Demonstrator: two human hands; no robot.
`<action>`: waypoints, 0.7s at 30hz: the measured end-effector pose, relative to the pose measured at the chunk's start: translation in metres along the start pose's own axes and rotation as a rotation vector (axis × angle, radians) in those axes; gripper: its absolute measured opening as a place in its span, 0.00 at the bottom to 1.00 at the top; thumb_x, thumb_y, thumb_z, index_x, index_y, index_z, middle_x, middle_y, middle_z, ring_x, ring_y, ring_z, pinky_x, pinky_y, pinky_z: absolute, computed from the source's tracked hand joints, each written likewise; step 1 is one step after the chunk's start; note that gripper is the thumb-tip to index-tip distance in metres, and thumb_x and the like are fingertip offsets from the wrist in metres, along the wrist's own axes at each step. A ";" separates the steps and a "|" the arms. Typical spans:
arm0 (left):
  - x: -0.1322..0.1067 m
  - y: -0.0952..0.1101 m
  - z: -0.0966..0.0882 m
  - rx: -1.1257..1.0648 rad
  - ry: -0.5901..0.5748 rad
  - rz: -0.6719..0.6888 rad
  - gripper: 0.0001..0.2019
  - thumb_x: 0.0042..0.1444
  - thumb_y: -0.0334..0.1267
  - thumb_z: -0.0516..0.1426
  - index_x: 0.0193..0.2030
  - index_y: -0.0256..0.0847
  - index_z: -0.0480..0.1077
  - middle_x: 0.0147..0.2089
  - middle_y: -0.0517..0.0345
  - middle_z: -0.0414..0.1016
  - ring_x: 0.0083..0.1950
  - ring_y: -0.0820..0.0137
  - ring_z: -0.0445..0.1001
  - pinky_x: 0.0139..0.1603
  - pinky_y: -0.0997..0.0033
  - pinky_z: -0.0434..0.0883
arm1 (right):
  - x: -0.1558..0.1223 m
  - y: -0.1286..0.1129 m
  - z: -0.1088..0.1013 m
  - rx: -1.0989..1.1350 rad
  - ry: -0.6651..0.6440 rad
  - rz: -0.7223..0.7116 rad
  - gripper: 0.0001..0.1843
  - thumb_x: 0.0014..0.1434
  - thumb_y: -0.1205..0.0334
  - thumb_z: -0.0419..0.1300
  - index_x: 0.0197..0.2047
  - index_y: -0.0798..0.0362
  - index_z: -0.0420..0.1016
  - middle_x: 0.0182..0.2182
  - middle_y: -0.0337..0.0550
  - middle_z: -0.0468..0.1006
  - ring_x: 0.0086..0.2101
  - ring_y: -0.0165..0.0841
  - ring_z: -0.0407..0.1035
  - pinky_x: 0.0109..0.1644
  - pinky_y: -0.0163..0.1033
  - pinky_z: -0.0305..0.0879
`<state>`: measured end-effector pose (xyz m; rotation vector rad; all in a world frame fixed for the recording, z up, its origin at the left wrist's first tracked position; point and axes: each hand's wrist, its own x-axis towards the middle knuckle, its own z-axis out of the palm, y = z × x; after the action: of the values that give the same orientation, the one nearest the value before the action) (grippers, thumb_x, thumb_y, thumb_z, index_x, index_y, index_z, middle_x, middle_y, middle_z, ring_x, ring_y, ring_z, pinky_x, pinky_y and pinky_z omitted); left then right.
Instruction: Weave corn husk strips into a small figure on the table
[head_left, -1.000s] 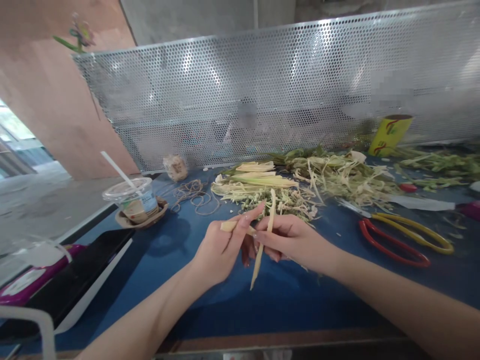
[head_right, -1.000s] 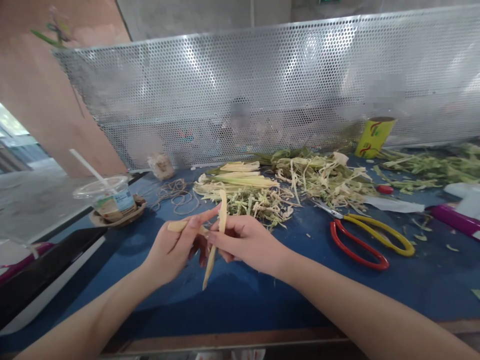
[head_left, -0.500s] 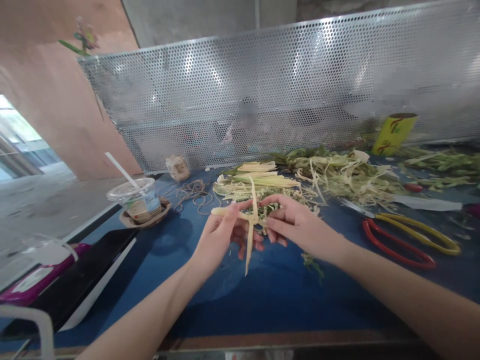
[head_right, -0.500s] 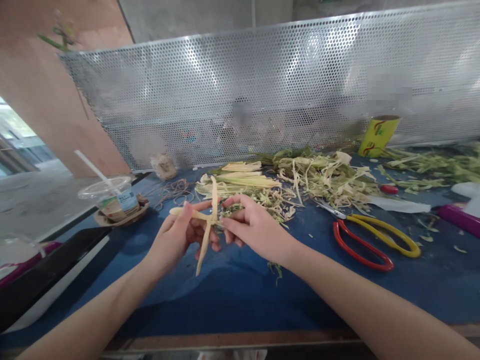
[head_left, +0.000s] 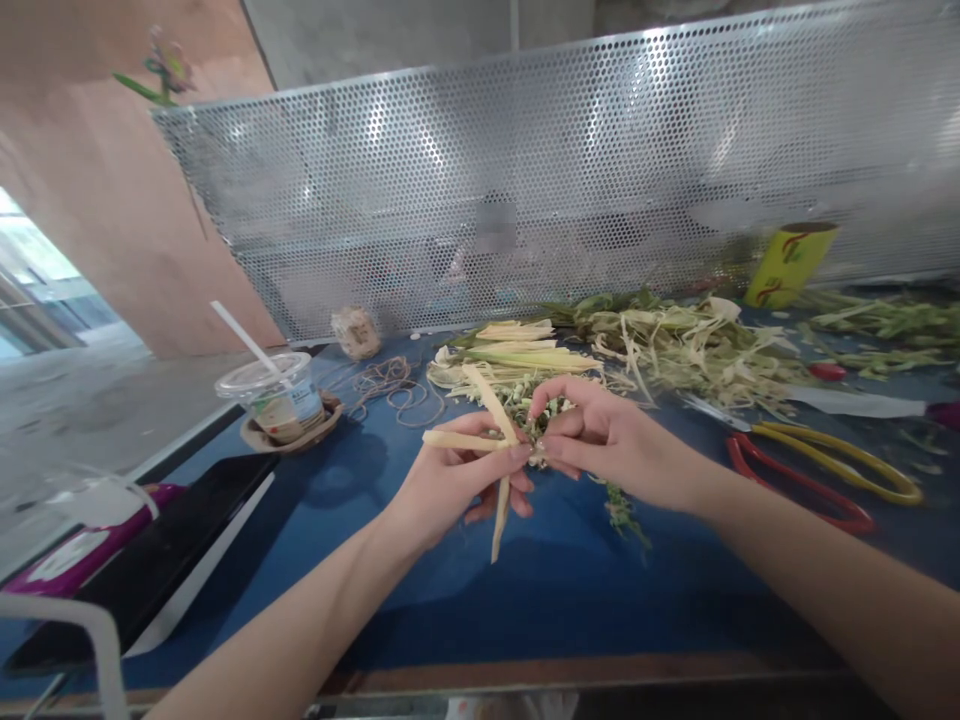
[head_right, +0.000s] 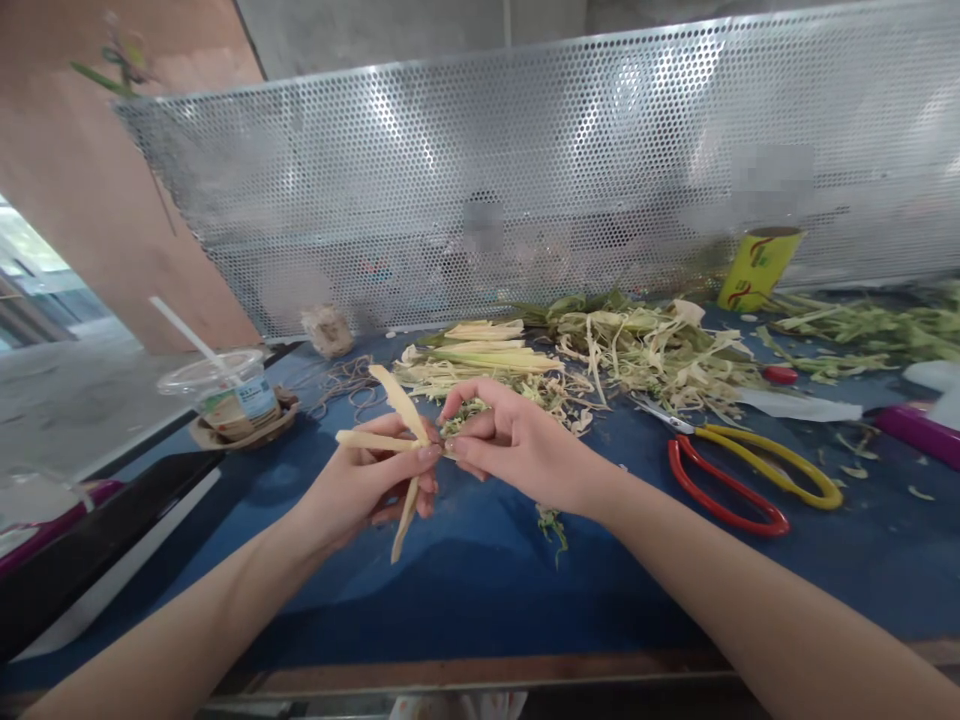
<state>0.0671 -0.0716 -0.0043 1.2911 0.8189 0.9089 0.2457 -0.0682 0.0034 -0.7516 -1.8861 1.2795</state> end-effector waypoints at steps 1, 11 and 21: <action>-0.001 0.001 0.000 0.002 0.003 0.002 0.08 0.47 0.38 0.60 0.31 0.38 0.65 0.19 0.62 0.73 0.18 0.74 0.72 0.08 0.88 0.52 | 0.000 0.000 -0.001 -0.002 -0.018 -0.007 0.08 0.58 0.65 0.52 0.41 0.52 0.56 0.18 0.30 0.64 0.22 0.23 0.57 0.25 0.28 0.52; 0.003 0.001 -0.003 -0.031 0.075 0.045 0.09 0.49 0.39 0.59 0.35 0.37 0.67 0.27 0.53 0.76 0.31 0.64 0.77 0.16 0.78 0.68 | 0.003 0.004 -0.008 -0.551 0.229 -0.248 0.11 0.58 0.65 0.50 0.46 0.51 0.61 0.35 0.44 0.71 0.38 0.32 0.67 0.40 0.40 0.63; 0.003 0.001 -0.002 -0.186 0.125 0.058 0.11 0.45 0.33 0.62 0.37 0.36 0.68 0.29 0.55 0.76 0.31 0.68 0.76 0.26 0.75 0.72 | -0.006 0.013 0.007 -1.377 0.392 -0.792 0.09 0.55 0.65 0.57 0.36 0.39 0.72 0.44 0.34 0.70 0.44 0.35 0.57 0.46 0.44 0.52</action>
<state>0.0668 -0.0683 -0.0036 1.1089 0.7771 1.0951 0.2437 -0.0719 -0.0123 -0.6417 -2.1673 -0.7421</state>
